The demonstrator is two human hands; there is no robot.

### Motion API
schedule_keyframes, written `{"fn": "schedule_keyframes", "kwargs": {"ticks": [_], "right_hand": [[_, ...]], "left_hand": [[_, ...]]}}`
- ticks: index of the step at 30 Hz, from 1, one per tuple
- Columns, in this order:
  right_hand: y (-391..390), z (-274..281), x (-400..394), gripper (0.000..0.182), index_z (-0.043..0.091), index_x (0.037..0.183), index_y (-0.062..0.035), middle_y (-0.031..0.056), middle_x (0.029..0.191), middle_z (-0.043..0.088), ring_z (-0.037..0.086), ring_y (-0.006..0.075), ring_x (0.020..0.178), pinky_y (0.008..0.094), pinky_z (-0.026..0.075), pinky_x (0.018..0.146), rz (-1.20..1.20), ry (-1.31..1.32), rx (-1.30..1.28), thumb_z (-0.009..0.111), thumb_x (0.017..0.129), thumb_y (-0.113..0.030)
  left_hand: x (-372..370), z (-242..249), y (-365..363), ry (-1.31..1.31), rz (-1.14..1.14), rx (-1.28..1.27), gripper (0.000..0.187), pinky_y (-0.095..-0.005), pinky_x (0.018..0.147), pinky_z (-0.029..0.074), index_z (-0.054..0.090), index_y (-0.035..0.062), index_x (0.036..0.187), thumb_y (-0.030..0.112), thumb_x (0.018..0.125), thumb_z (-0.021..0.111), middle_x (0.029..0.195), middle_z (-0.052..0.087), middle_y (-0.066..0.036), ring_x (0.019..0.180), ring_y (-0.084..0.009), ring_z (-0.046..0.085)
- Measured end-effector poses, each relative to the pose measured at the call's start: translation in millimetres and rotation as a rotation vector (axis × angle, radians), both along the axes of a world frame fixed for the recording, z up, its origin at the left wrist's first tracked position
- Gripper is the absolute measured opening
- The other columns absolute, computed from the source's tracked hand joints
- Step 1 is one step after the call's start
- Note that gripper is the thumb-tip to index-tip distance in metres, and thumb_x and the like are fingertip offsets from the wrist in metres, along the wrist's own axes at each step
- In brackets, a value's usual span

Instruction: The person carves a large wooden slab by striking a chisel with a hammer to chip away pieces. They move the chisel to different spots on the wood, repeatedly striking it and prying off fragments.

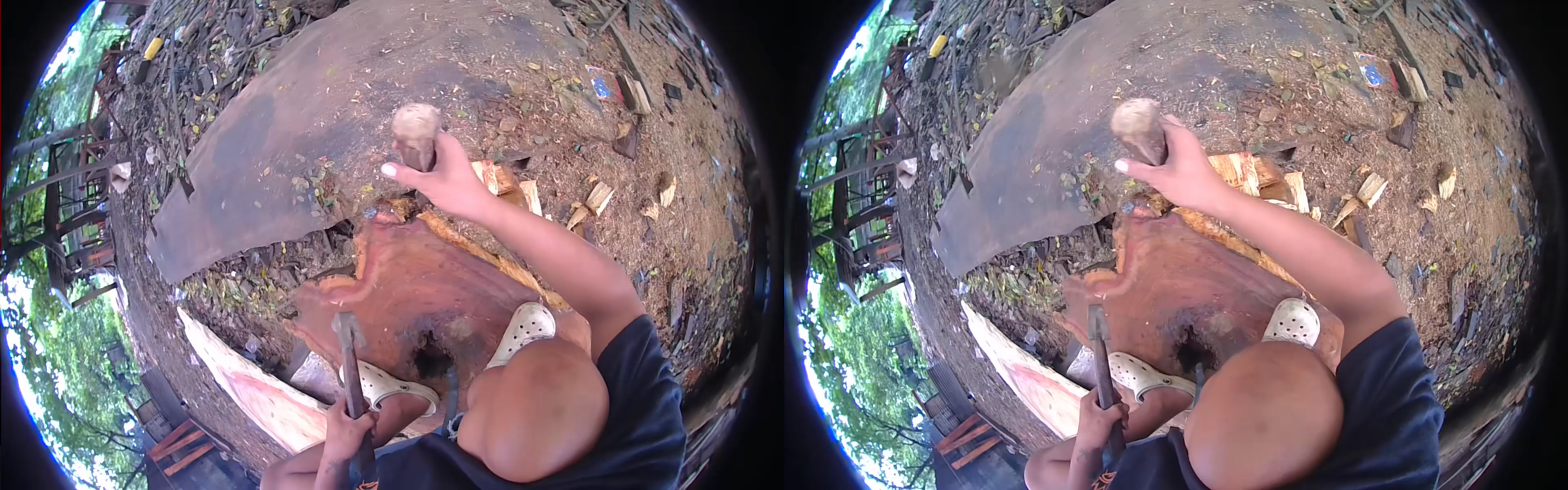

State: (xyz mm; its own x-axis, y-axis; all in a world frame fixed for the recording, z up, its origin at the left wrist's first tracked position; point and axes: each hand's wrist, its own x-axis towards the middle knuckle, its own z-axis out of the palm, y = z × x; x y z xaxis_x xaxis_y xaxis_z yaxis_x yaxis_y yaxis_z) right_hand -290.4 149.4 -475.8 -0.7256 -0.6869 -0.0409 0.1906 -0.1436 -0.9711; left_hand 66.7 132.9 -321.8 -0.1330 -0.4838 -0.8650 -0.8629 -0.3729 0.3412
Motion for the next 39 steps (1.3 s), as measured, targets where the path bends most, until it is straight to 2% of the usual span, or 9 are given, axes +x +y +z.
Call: {"fn": "schedule_keyframes", "kwargs": {"ticks": [3,4,7,10,16,25,28,32,39], "right_hand": [[1.2,6.0,4.1,0.047,0.06,0.1,0.0043,0.0123,0.094,0.062,0.059,0.0159,0.089,0.0317,0.047,0.079,-0.056,0.031,0.134,0.08,0.07,-0.026],[-1.7,5.4,7.7,0.036,0.06,0.083,0.0011,-0.0007,0.071,0.057,0.047,0.0059,0.065,0.0252,0.044,0.061,-0.123,0.054,0.145,0.081,0.07,-0.025],[-10.6,6.1,3.5,0.036,0.06,0.079,0.0004,-0.0022,0.067,0.056,0.045,0.0058,0.061,0.0256,0.043,0.056,-0.139,0.032,0.163,0.082,0.069,-0.026],[-12.7,12.5,3.0,0.05,0.064,0.093,0.0032,0.0113,0.078,0.067,0.063,0.015,0.071,0.0322,0.05,0.069,-0.144,0.011,0.122,0.084,0.063,-0.031],[-19.8,12.6,2.9,0.062,0.063,0.094,0.0051,0.017,0.082,0.067,0.067,0.0251,0.076,0.0343,0.051,0.072,-0.06,0.155,0.323,0.079,0.062,-0.045],[-28.6,-8.7,13.8,0.063,0.058,0.09,0.0079,0.0233,0.086,0.063,0.064,0.0366,0.079,0.0388,0.051,0.074,-0.132,0.537,0.16,0.072,0.066,-0.049],[-25.5,-7.2,19.7,0.056,0.055,0.09,0.0061,0.0206,0.083,0.063,0.065,0.0325,0.079,0.0368,0.051,0.073,-0.132,0.669,0.217,0.074,0.067,-0.041],[-23.9,-24.8,29.0,0.048,0.058,0.107,0.004,0.0126,0.097,0.065,0.062,0.0147,0.087,0.0295,0.047,0.082,0.209,0.185,0.002,0.076,0.069,-0.019],[-33.8,-16.7,30.6,0.039,0.061,0.101,0.0037,0.0136,0.091,0.066,0.064,0.0173,0.086,0.0304,0.048,0.08,0.039,0.156,0.056,0.073,0.072,-0.02]], "left_hand": [[-3.2,2.0,-1.0,-0.005,-0.009,-0.006,0.015,-0.025,0.046,0.043,0.052,-0.003,0.079,0.003,0.07,0.062,0.057,0.055,-0.006,0.048,-0.0126,0.054],[-3.6,2.2,-1.5,-0.003,-0.009,-0.006,0.015,-0.025,0.046,0.043,0.052,-0.0032,0.079,0.003,0.07,0.062,0.057,0.055,-0.007,0.048,-0.0126,0.055],[-5.5,2.0,-2.7,0.001,-0.012,-0.008,0.015,-0.0251,0.046,0.044,0.052,-0.0039,0.08,0.002,0.07,0.061,0.058,0.055,-0.007,0.048,-0.013,0.055],[-9.0,3.9,-3.2,0.001,-0.008,-0.008,0.015,-0.025,0.046,0.044,0.052,-0.0043,0.08,0.001,0.07,0.062,0.059,0.055,-0.008,0.048,-0.0134,0.055],[-6.6,0.3,-2.9,0.014,0.033,0.013,0.02,-0.0248,0.045,0.044,0.051,-0.0054,0.086,0.0,0.07,0.062,0.06,0.055,-0.008,0.047,-0.0137,0.055],[-10.4,9.1,-7.9,0.02,-0.036,-0.087,0.025,-0.0254,0.044,0.044,0.049,-0.0059,0.091,0.001,0.07,0.062,0.06,0.055,-0.008,0.047,-0.014,0.055],[-7.5,7.7,-10.3,0.047,-0.037,-0.127,0.023,-0.0256,0.045,0.044,0.049,-0.0056,0.09,-0.001,0.071,0.06,0.061,0.056,-0.009,0.048,-0.0143,0.056],[-19.7,7.8,-14.9,0.099,-0.05,-0.095,0.026,-0.0246,0.047,0.046,0.048,-0.004,0.09,0.002,0.068,0.062,0.065,0.057,-0.01,0.05,-0.0152,0.056],[-69.7,59.6,-47.4,0.204,-0.116,-0.435,0.027,-0.0238,0.047,0.043,0.05,-0.0028,0.091,0.003,0.069,0.064,0.064,0.055,-0.006,0.05,-0.0126,0.053]]}}
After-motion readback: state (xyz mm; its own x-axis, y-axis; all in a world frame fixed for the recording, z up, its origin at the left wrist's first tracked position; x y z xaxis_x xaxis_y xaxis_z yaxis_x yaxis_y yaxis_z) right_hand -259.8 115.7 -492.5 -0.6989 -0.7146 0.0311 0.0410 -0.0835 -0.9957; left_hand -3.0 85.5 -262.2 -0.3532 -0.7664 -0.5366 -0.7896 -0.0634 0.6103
